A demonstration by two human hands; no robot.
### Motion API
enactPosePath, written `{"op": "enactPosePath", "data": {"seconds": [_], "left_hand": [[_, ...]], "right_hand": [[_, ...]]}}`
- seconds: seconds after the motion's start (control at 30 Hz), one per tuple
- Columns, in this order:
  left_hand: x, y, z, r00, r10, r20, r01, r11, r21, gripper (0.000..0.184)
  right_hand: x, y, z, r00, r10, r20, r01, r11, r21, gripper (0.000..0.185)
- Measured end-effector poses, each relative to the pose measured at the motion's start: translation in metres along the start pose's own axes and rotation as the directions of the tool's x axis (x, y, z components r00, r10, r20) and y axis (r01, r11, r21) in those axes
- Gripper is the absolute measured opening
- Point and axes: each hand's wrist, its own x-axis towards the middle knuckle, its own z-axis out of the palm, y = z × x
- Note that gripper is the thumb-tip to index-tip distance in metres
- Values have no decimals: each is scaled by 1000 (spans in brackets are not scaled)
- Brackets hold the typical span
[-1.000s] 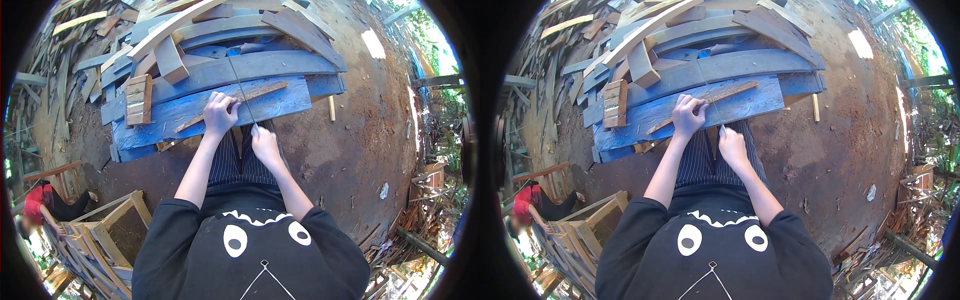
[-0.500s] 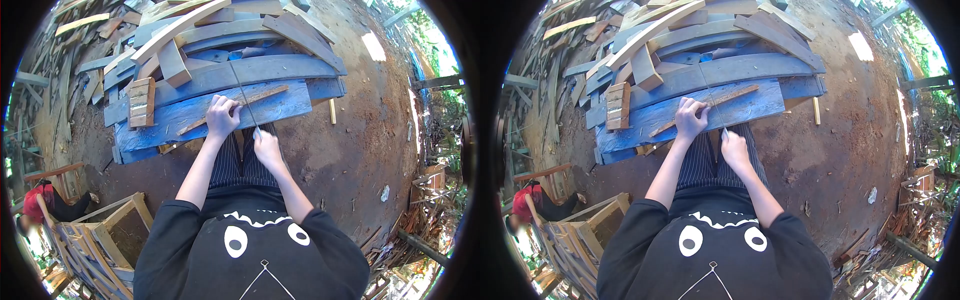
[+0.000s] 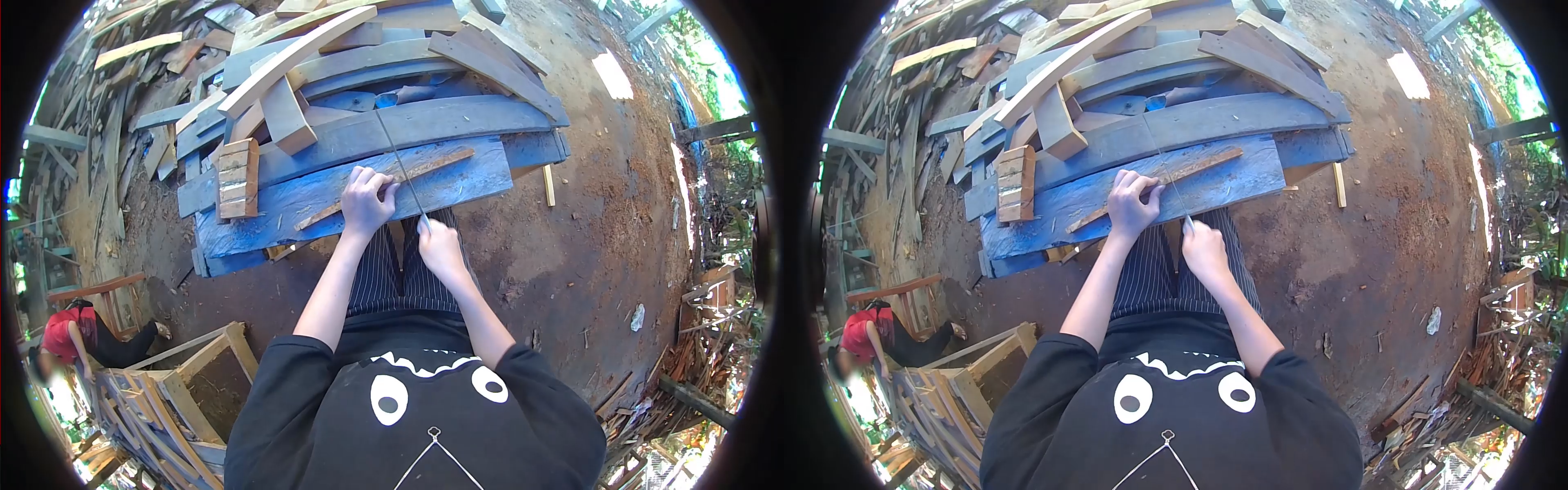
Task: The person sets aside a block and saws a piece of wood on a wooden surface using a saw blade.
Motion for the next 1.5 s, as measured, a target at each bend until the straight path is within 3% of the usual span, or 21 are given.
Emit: {"op": "enactPosePath", "data": {"seconds": [0.17, 0.27, 0.43, 0.53, 0.6, 0.67, 0.87, 0.93, 1.0, 1.07, 1.2, 1.23, 1.27, 1.33, 1.5], "left_hand": [[0, 0, 1, 1000, -27, 7, 27, 1000, -6, 10], [-2, 0, 2, 1000, -21, 11, 21, 1000, -18, 10], [-2, -1, 4, 1000, -20, 10, 20, 999, -24, 11], [-2, -1, 2, 1000, -27, 5, 27, 1000, -7, 11], [0, -1, 4, 1000, -20, 1, 20, 1000, -11, 11], [-1, -1, 3, 1000, -25, 4, 25, 999, -22, 10], [2, -1, 2, 1000, 1, -7, -1, 1000, -25, 10], [2, -2, 3, 1000, -2, -14, 2, 1000, -15, 10], [-1, -1, 3, 1000, -16, -10, 16, 1000, -6, 10], [-1, -1, 4, 999, -33, -7, 33, 999, 0, 11], [0, -1, 4, 999, -30, -10, 30, 999, 14, 11], [0, 0, 3, 1000, -29, -13, 29, 999, 17, 11], [0, 0, 3, 1000, -28, -15, 28, 999, 19, 11], [-1, 0, 4, 999, -32, -17, 33, 999, 12, 11], [0, 0, 4, 1000, -22, -22, 22, 1000, -20, 11]], "right_hand": [[-83, 23, -29, 992, 117, 49, -115, 993, -35, 22], [-81, 18, -34, 994, 96, 58, -95, 995, -18, 22], [5, 6, 4, 1000, 13, -8, -13, 999, -53, 30], [-16, 8, 0, 998, 59, 10, -58, 998, -11, 30], [-53, 26, -9, 999, -33, -38, 34, 999, 3, 24], [-83, 25, -24, 996, 84, 40, -81, 994, -78, 25], [-85, 19, 2, 982, 90, 166, -75, 993, -96, 24], [-85, 36, 2, 998, -20, 62, 22, 999, -25, 25], [-79, 32, -25, 994, 87, 62, -87, 996, -17, 27], [-73, 43, -35, 999, -45, 2, 45, 998, 32, 28], [-87, 20, -37, 998, 60, 19, -61, 998, 36, 13], [-94, 32, -27, 997, -79, -24, 78, 997, -23, 10], [-101, 34, -23, 991, -124, -49, 119, 988, -96, 9], [-113, 34, -18, 995, -70, -71, 55, 978, -199, 10], [-77, 18, -23, 999, -4, -40, -3, 984, -178, 12]]}}
